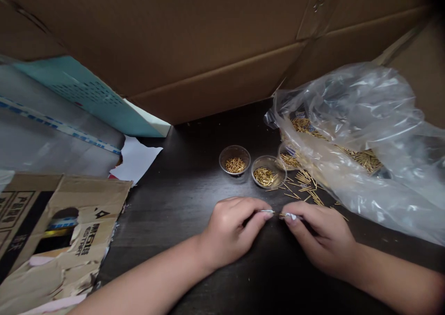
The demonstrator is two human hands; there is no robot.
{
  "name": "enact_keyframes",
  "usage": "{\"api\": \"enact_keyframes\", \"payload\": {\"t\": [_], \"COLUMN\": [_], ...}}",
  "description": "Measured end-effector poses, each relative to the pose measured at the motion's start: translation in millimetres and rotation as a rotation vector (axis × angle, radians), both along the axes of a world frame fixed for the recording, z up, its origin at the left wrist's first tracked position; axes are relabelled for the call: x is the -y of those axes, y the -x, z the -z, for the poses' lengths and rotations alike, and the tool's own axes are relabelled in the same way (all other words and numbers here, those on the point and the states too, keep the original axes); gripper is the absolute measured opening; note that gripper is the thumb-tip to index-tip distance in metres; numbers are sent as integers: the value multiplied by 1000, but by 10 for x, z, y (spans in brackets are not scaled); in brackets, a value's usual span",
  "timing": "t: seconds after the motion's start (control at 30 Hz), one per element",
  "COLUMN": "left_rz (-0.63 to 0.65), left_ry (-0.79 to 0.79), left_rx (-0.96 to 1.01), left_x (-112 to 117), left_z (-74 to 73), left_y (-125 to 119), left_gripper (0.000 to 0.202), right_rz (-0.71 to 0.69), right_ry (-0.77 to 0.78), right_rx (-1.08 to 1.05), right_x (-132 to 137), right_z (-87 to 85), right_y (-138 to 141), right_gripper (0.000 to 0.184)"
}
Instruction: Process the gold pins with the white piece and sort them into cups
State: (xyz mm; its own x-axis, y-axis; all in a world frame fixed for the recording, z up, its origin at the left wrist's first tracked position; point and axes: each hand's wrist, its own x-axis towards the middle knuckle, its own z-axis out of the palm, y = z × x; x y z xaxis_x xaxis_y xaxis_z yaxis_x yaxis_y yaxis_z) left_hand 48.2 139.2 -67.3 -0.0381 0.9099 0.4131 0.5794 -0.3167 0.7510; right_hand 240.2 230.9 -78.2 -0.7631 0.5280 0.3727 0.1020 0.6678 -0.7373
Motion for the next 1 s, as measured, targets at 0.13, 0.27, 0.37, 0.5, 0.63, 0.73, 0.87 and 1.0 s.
{"api": "enact_keyframes", "payload": {"t": [0.13, 0.27, 0.37, 0.5, 0.63, 0.73, 0.87, 1.0], "left_rz": [5, 55, 70, 75, 64, 43, 20, 19], "left_ry": [4, -4, 10, 41, 63, 86, 156, 216], "left_rx": [21, 25, 42, 59, 78, 102, 169, 224], "left_x": [-12, -16, -14, -12, -15, -23, -40, -54], "left_z": [9, 38, 51, 51, 32, 9, -15, -20], "left_y": [13, 6, 1, -4, -20, -41, -71, -92], "left_gripper": [3, 4, 6, 7, 8, 7, 7, 11], "right_rz": [49, 46, 47, 61, 82, 94, 111, 109], "right_ry": [2, -3, -13, -41, -57, -59, -52, -61], "right_rx": [-7, -20, -14, -5, -20, -24, -23, -22], "right_x": [-10, -14, -17, -12, -4, -4, -7, -10], "right_z": [23, 21, 4, -2, 16, 27, 26, 22], "right_y": [-10, 8, 27, 45, 49, 40, 35, 47], "right_gripper": [13, 11, 8, 9, 9, 9, 8, 8]}}
